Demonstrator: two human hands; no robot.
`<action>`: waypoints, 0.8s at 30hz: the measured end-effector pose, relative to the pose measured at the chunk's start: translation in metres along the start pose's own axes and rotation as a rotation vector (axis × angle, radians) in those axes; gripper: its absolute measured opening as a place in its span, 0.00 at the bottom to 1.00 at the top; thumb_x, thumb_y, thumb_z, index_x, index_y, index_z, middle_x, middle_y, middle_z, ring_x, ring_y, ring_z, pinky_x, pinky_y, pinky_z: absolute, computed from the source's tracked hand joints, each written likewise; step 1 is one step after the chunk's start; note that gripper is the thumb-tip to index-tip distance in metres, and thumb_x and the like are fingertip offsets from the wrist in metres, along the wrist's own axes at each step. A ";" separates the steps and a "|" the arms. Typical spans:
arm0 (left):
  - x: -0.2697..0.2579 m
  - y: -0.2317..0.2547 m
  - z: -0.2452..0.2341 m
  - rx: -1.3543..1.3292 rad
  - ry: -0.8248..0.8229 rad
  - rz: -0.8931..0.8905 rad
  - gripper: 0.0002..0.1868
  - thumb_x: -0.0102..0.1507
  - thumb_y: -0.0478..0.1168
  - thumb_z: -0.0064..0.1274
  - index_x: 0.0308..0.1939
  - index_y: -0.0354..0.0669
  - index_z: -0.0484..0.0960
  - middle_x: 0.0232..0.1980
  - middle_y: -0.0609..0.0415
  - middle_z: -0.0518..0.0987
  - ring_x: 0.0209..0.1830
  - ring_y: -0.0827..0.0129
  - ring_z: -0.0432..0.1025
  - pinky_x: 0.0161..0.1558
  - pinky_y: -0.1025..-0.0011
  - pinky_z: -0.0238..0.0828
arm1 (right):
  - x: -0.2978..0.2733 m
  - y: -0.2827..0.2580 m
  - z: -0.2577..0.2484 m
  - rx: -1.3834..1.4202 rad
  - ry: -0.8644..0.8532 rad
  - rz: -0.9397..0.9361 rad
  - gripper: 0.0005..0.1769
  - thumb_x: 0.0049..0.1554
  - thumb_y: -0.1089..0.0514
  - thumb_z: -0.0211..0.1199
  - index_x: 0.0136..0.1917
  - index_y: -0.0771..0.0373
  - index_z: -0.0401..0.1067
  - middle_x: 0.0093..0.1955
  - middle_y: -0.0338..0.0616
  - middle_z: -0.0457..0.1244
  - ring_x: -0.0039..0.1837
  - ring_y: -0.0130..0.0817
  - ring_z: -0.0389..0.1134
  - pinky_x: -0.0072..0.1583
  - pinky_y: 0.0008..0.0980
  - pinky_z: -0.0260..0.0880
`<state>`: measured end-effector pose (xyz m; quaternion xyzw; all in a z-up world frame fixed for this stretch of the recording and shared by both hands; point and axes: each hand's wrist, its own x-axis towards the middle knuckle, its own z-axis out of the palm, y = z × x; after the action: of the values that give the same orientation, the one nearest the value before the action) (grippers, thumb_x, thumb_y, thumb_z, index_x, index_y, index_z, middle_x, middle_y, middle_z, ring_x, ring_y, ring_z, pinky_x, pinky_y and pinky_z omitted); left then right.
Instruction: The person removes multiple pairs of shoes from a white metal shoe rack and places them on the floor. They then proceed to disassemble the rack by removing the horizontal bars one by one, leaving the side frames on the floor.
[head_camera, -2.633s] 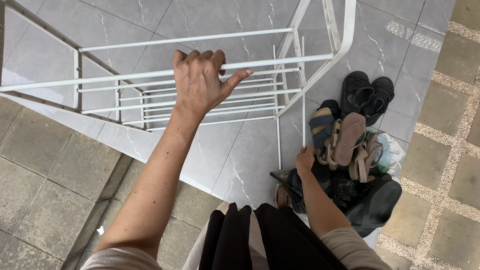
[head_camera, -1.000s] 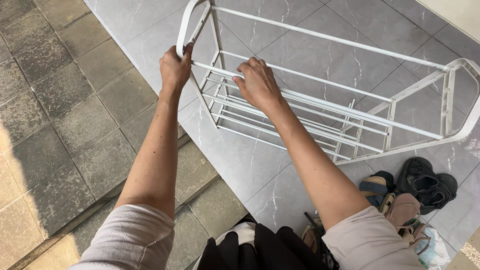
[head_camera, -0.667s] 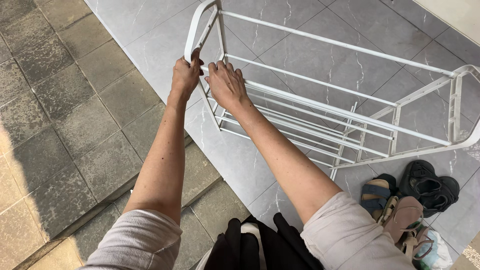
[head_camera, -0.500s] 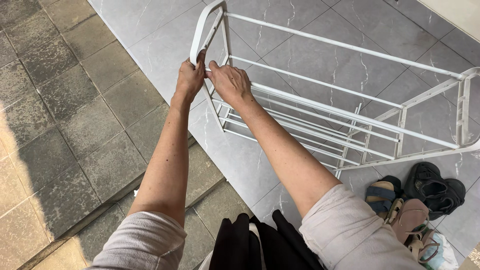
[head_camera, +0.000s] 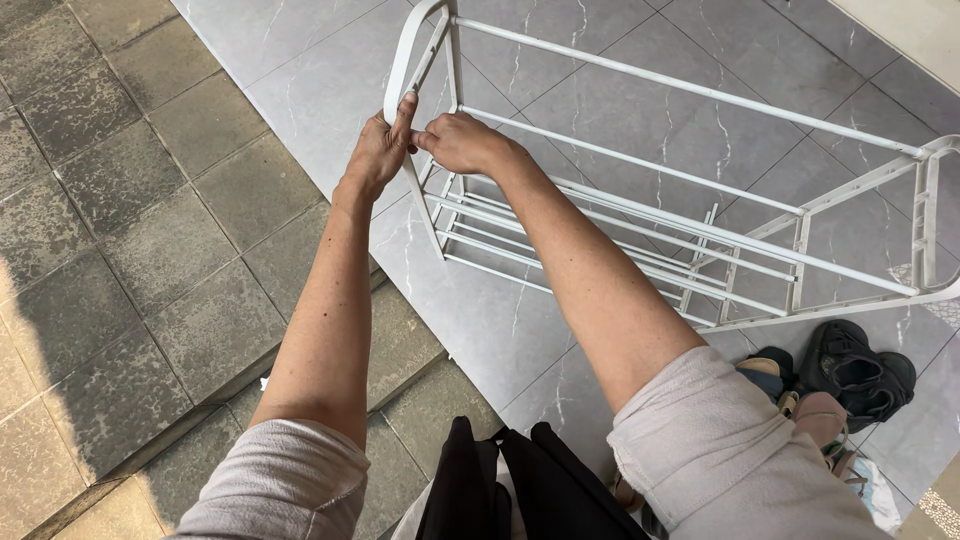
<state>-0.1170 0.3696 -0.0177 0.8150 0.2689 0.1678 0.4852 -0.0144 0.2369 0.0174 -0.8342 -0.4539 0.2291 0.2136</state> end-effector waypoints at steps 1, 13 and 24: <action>0.000 -0.001 -0.001 0.006 -0.007 0.001 0.46 0.62 0.80 0.34 0.40 0.38 0.81 0.26 0.55 0.75 0.30 0.69 0.72 0.35 0.66 0.71 | 0.004 0.002 0.000 0.011 -0.037 0.014 0.25 0.66 0.37 0.47 0.53 0.53 0.77 0.42 0.44 0.70 0.51 0.39 0.73 0.54 0.50 0.71; 0.011 -0.008 -0.011 0.124 -0.046 -0.045 0.50 0.59 0.84 0.29 0.38 0.39 0.81 0.27 0.52 0.76 0.36 0.61 0.77 0.39 0.57 0.75 | 0.007 0.014 0.021 -0.218 0.283 -0.262 0.27 0.68 0.40 0.47 0.41 0.59 0.75 0.25 0.45 0.65 0.29 0.42 0.69 0.33 0.44 0.67; -0.001 0.017 -0.012 0.081 -0.047 -0.022 0.42 0.62 0.78 0.35 0.42 0.42 0.80 0.28 0.53 0.77 0.33 0.65 0.76 0.36 0.59 0.74 | -0.030 -0.005 0.018 -0.447 0.418 -0.200 0.23 0.70 0.42 0.48 0.50 0.62 0.70 0.26 0.46 0.64 0.33 0.45 0.71 0.38 0.44 0.73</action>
<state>-0.1195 0.3704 0.0027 0.8345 0.2730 0.1321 0.4600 -0.0427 0.2161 0.0117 -0.8408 -0.5188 -0.0745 0.1352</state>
